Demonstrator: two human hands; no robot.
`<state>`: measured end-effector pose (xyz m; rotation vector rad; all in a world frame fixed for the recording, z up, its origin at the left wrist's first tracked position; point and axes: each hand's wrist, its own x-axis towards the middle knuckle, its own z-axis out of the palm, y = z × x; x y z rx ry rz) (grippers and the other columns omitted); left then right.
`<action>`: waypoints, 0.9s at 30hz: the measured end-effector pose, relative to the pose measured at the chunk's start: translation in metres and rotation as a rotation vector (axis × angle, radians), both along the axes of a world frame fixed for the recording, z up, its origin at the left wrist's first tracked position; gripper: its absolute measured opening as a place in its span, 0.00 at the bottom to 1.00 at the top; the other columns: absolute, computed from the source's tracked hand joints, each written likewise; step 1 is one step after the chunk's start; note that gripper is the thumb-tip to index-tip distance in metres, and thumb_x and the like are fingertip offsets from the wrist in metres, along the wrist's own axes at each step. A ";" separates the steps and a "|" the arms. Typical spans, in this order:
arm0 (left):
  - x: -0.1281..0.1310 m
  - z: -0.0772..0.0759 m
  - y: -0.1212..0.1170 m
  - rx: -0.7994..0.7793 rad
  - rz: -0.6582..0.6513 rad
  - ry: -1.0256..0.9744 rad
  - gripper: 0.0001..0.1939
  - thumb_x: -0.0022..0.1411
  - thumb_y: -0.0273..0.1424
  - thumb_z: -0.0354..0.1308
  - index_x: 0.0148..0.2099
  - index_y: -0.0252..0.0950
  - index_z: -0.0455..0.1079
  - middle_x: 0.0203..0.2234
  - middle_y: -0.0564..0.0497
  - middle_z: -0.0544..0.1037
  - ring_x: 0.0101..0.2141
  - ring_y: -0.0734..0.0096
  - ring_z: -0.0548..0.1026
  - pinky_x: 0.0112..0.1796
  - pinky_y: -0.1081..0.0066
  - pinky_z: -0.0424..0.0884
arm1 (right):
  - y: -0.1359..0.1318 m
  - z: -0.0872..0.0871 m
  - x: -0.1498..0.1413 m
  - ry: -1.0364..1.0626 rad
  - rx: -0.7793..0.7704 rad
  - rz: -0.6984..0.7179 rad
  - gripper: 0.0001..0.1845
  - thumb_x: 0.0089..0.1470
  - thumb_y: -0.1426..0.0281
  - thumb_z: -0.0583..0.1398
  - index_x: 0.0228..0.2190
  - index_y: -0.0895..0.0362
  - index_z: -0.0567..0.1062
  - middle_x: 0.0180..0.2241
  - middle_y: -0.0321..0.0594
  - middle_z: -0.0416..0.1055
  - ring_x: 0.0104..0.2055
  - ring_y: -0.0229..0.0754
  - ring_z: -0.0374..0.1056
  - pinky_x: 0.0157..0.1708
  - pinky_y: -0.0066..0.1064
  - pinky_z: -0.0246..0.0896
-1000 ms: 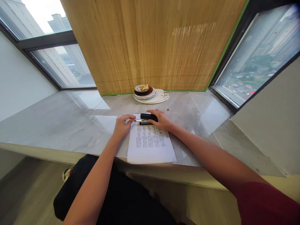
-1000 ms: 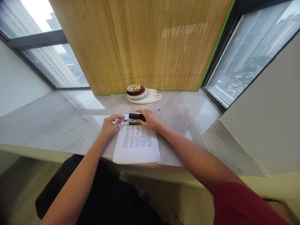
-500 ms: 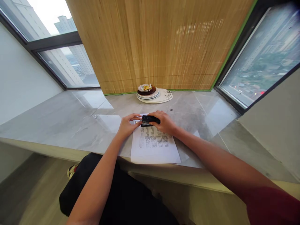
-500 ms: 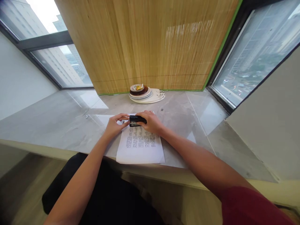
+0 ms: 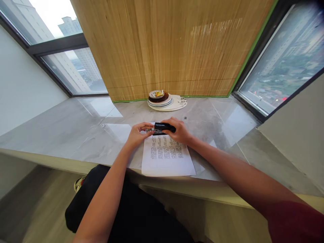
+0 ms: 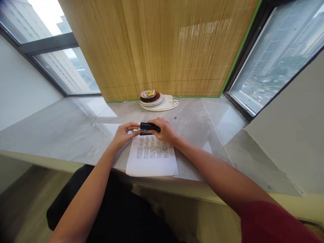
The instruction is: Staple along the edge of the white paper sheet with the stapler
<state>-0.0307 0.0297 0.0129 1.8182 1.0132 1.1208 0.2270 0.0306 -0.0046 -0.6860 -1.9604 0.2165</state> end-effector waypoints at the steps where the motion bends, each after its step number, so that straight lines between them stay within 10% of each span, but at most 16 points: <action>1: 0.000 0.000 0.000 -0.003 -0.004 -0.009 0.22 0.54 0.43 0.78 0.47 0.38 0.81 0.46 0.42 0.87 0.48 0.51 0.85 0.50 0.57 0.77 | 0.000 0.000 0.000 0.008 0.003 0.000 0.15 0.61 0.69 0.68 0.50 0.53 0.79 0.42 0.45 0.82 0.42 0.52 0.75 0.46 0.46 0.70; 27: -0.002 0.005 -0.004 0.137 0.085 0.094 0.10 0.56 0.39 0.75 0.41 0.44 0.87 0.38 0.48 0.88 0.40 0.57 0.83 0.41 0.61 0.71 | -0.003 0.003 0.002 0.070 0.028 0.040 0.17 0.60 0.71 0.69 0.50 0.53 0.79 0.43 0.44 0.83 0.42 0.50 0.76 0.45 0.43 0.73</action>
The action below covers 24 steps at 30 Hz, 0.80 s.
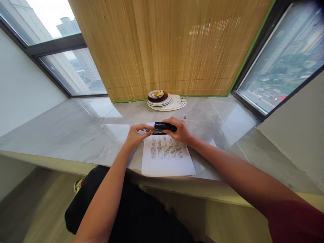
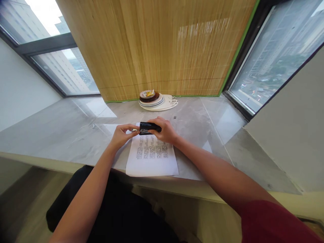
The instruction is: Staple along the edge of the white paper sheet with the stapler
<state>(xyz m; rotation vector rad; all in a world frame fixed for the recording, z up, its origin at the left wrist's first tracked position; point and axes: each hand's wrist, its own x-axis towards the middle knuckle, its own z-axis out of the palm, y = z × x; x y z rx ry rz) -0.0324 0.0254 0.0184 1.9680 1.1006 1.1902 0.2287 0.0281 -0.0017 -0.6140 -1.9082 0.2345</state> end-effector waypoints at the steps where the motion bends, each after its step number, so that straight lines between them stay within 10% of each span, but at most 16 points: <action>1: 0.000 0.000 0.000 0.007 0.001 0.009 0.09 0.56 0.38 0.75 0.40 0.44 0.87 0.37 0.48 0.88 0.39 0.58 0.83 0.40 0.61 0.71 | 0.000 0.000 0.000 -0.001 -0.003 -0.002 0.17 0.60 0.70 0.69 0.50 0.53 0.79 0.43 0.44 0.83 0.42 0.50 0.76 0.45 0.43 0.73; 14: 0.000 0.004 -0.002 0.174 -0.014 0.048 0.05 0.60 0.39 0.74 0.37 0.46 0.86 0.41 0.48 0.88 0.45 0.55 0.83 0.52 0.54 0.73 | 0.001 0.000 0.003 0.013 -0.025 -0.038 0.16 0.60 0.68 0.69 0.50 0.52 0.80 0.43 0.44 0.83 0.42 0.50 0.77 0.45 0.43 0.74; 24: -0.001 0.002 -0.005 0.216 0.048 0.070 0.09 0.60 0.39 0.74 0.43 0.46 0.86 0.38 0.49 0.87 0.40 0.59 0.80 0.41 0.60 0.73 | 0.002 -0.001 0.003 0.009 -0.045 -0.028 0.17 0.60 0.68 0.68 0.51 0.52 0.79 0.43 0.44 0.83 0.43 0.50 0.77 0.47 0.44 0.74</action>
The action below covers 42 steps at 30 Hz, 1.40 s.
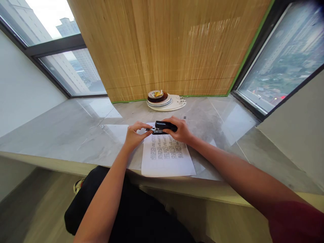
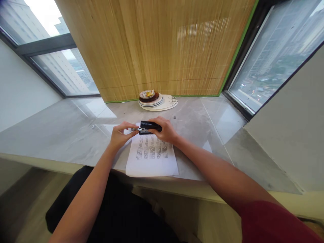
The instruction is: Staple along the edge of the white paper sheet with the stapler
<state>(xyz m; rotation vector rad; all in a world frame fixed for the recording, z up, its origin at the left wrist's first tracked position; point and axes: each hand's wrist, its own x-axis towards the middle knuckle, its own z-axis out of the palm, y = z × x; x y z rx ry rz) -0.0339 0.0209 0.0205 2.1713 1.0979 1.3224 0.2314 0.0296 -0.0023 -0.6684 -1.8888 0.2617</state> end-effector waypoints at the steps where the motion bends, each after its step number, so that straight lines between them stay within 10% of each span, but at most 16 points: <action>1: 0.000 0.000 0.000 0.004 0.001 0.002 0.09 0.60 0.39 0.74 0.43 0.46 0.86 0.38 0.49 0.87 0.40 0.59 0.80 0.41 0.60 0.73 | 0.000 0.000 0.000 -0.001 0.002 0.000 0.17 0.60 0.68 0.68 0.51 0.52 0.79 0.43 0.44 0.83 0.43 0.50 0.77 0.46 0.44 0.74; 42: -0.002 0.000 0.008 -0.176 -0.072 0.000 0.19 0.54 0.41 0.76 0.48 0.43 0.83 0.39 0.49 0.87 0.35 0.64 0.77 0.36 0.63 0.65 | 0.002 -0.003 0.000 -0.051 0.029 0.045 0.17 0.60 0.68 0.69 0.51 0.52 0.79 0.41 0.43 0.82 0.42 0.50 0.76 0.44 0.42 0.73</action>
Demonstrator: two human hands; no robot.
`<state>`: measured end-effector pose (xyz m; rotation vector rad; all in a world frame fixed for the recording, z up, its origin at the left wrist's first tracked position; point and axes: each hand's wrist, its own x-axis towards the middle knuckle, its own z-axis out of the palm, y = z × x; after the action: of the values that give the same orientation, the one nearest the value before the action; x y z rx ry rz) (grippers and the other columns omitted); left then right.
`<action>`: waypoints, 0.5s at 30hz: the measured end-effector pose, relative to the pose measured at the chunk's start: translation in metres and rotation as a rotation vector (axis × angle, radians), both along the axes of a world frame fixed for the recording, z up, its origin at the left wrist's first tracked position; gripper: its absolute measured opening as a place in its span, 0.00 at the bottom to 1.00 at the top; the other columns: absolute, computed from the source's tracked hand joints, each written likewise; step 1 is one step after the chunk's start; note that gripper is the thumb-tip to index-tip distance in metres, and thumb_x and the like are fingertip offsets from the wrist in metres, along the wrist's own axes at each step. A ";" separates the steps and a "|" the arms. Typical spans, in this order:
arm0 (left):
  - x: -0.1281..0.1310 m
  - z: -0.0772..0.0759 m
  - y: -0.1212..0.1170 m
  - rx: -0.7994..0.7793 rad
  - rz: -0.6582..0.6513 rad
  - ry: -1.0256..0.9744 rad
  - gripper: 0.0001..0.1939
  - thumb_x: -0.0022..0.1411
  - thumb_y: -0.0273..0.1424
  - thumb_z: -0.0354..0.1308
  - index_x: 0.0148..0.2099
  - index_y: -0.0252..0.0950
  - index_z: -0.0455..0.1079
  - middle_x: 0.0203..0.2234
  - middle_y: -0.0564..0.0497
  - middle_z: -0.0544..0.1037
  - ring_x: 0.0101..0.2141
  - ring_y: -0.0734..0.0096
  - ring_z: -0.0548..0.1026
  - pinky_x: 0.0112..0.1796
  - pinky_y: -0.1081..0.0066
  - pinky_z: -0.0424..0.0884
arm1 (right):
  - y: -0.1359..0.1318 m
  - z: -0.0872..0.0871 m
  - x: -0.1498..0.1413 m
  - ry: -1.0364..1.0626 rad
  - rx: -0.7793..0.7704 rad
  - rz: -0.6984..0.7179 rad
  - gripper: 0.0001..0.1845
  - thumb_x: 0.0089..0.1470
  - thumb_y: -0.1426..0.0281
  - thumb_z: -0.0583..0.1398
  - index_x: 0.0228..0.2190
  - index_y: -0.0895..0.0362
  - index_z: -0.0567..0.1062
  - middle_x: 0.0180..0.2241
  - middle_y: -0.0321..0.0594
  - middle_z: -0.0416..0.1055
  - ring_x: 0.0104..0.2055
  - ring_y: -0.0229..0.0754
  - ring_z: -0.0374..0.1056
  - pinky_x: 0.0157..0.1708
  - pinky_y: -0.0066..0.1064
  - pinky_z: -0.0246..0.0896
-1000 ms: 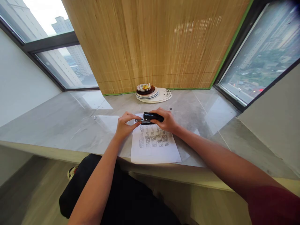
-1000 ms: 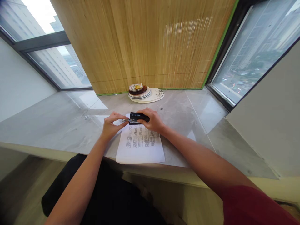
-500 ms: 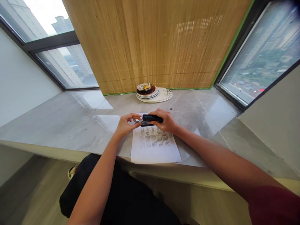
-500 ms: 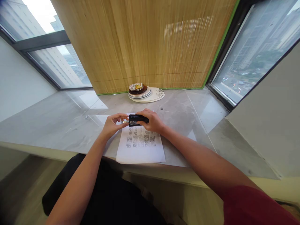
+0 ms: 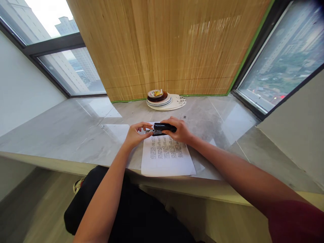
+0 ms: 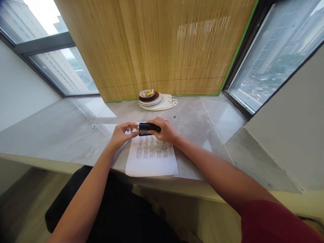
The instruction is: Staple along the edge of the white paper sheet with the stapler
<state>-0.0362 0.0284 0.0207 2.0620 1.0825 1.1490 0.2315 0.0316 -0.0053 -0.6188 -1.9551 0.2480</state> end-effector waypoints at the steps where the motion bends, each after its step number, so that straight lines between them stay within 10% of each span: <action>1: 0.000 0.000 0.000 -0.001 -0.001 0.001 0.19 0.54 0.41 0.76 0.48 0.43 0.83 0.39 0.49 0.87 0.35 0.64 0.77 0.36 0.63 0.65 | 0.000 0.000 0.000 0.001 0.002 0.003 0.17 0.60 0.68 0.69 0.51 0.52 0.79 0.41 0.43 0.82 0.42 0.50 0.76 0.44 0.42 0.73; 15: -0.002 0.004 -0.002 -0.013 0.019 0.013 0.18 0.54 0.40 0.76 0.47 0.42 0.83 0.38 0.50 0.87 0.34 0.66 0.76 0.37 0.64 0.64 | -0.001 0.003 0.002 0.024 -0.014 -0.010 0.17 0.59 0.69 0.69 0.50 0.53 0.80 0.42 0.44 0.83 0.41 0.49 0.76 0.44 0.41 0.73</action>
<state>-0.0382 0.0261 0.0250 2.0561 1.1143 1.1367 0.2335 0.0310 -0.0025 -0.6313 -1.9287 0.2620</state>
